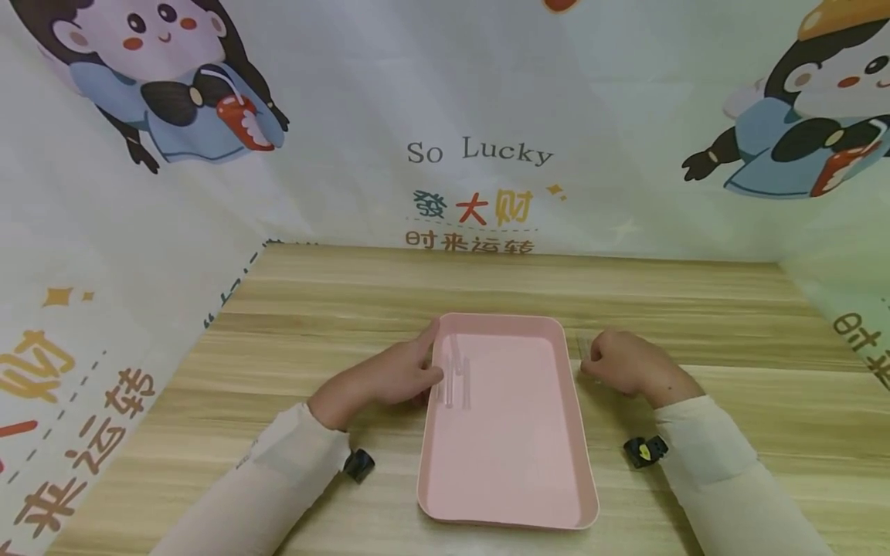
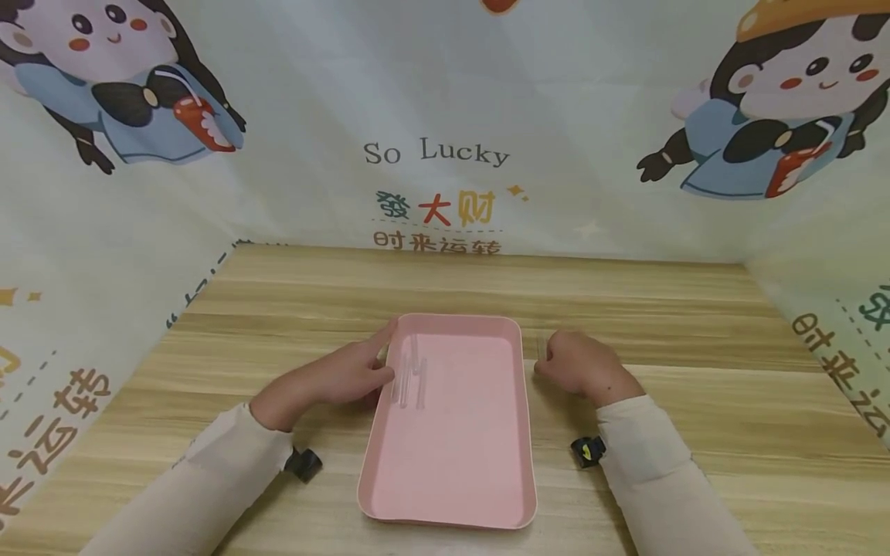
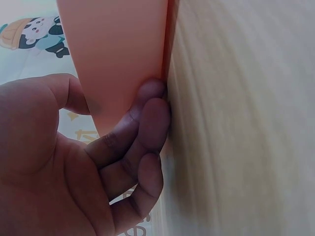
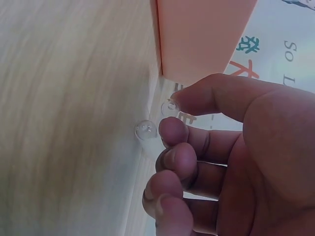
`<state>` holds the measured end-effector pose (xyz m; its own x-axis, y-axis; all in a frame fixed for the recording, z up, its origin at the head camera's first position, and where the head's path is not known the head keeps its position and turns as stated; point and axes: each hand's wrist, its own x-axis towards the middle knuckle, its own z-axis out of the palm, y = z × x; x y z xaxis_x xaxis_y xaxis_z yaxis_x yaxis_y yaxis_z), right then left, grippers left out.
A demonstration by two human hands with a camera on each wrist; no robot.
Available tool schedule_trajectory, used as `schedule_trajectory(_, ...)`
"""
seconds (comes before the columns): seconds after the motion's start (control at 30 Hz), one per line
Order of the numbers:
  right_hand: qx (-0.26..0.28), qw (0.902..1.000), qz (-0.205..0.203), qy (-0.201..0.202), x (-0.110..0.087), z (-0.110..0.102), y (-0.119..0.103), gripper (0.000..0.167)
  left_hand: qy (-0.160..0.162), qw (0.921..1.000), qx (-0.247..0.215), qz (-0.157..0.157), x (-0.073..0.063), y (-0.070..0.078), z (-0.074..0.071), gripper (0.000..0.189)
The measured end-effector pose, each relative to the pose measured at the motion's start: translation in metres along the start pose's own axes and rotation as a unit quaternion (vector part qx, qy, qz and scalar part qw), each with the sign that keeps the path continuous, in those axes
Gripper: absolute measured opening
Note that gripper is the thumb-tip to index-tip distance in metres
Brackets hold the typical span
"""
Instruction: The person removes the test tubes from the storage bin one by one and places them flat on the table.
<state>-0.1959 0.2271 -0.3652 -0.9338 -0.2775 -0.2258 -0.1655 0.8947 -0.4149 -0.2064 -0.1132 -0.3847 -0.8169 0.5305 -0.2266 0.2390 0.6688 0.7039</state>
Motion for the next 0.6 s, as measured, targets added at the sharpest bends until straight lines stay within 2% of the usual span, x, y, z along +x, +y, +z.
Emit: schedule_trajectory(0.6,-0.026,0.9995,0.005,0.016,0.0014,0.005,-0.0002,0.036,0.001,1.0,-0.007,-0.002,-0.0008,-0.0013,0.0009,0.087)
